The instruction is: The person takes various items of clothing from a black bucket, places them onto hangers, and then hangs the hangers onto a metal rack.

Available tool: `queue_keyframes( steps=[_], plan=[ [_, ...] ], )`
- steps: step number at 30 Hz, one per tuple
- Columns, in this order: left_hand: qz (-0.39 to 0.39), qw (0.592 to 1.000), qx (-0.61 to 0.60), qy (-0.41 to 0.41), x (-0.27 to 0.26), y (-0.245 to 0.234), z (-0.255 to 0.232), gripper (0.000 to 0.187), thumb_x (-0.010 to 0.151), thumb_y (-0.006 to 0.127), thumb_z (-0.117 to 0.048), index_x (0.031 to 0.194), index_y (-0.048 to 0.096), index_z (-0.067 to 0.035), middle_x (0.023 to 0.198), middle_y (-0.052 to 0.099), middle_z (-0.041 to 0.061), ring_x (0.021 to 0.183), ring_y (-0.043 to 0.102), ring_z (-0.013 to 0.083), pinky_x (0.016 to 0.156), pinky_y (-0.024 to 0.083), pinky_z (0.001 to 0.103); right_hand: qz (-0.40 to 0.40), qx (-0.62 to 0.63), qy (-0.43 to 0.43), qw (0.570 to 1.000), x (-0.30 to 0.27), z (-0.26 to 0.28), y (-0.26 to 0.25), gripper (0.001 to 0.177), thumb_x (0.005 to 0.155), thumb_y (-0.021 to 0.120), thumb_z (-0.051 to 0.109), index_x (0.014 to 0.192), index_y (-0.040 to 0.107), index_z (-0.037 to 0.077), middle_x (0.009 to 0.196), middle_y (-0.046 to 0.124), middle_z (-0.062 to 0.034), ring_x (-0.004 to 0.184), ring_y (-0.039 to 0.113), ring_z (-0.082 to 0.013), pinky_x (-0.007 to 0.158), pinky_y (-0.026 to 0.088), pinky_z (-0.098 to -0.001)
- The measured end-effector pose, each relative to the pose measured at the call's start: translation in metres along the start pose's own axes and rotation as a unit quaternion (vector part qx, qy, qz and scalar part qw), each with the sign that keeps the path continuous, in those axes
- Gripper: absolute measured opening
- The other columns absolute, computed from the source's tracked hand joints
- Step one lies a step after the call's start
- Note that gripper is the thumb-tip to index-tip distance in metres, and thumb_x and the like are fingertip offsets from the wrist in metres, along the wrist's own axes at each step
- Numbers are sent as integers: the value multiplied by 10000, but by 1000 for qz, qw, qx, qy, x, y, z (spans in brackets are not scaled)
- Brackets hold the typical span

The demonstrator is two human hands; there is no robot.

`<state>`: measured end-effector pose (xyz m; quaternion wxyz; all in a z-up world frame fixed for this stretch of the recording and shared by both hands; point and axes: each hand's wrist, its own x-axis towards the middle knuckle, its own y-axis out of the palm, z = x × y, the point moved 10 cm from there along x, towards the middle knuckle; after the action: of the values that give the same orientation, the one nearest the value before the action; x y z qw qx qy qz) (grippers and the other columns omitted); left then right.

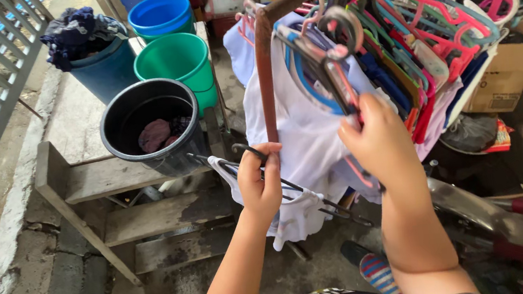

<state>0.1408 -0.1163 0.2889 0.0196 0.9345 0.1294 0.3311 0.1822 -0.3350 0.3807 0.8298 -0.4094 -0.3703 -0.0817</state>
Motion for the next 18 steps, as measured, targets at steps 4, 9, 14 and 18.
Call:
queue_keyframes(
  steps=[4,9,14,18],
  plan=[
    [-4,993,61,102,-5,10,-29,187,996,589,58,1156,661,-8,928,591,31,785,526,119,730,439,255,53,16,142,988,-30,-22,-5,297,861,724,186,983,558,-29,882,621,-224,799,616,-405,676,469,-479],
    [15,994,49,96,-17,27,-32,231,979,597,73,1180,677,-8,892,586,51,774,541,143,734,442,267,59,52,168,983,-57,-35,-17,337,853,693,162,1132,591,2,838,614,-213,734,624,-373,649,479,-443],
    [35,990,-11,133,-39,43,-47,264,965,570,89,1208,640,12,972,633,99,880,648,202,820,500,324,85,26,197,976,-93,-44,-27,344,844,726,160,1097,572,-14,791,585,-199,640,572,-318,587,458,-417],
    [62,988,2,140,-55,45,-59,301,935,583,97,1219,643,18,975,678,113,932,645,244,869,515,353,74,25,256,964,-125,-39,-45,349,842,718,150,1133,590,5,732,548,-188,592,521,-282,560,434,-405]
  ],
)
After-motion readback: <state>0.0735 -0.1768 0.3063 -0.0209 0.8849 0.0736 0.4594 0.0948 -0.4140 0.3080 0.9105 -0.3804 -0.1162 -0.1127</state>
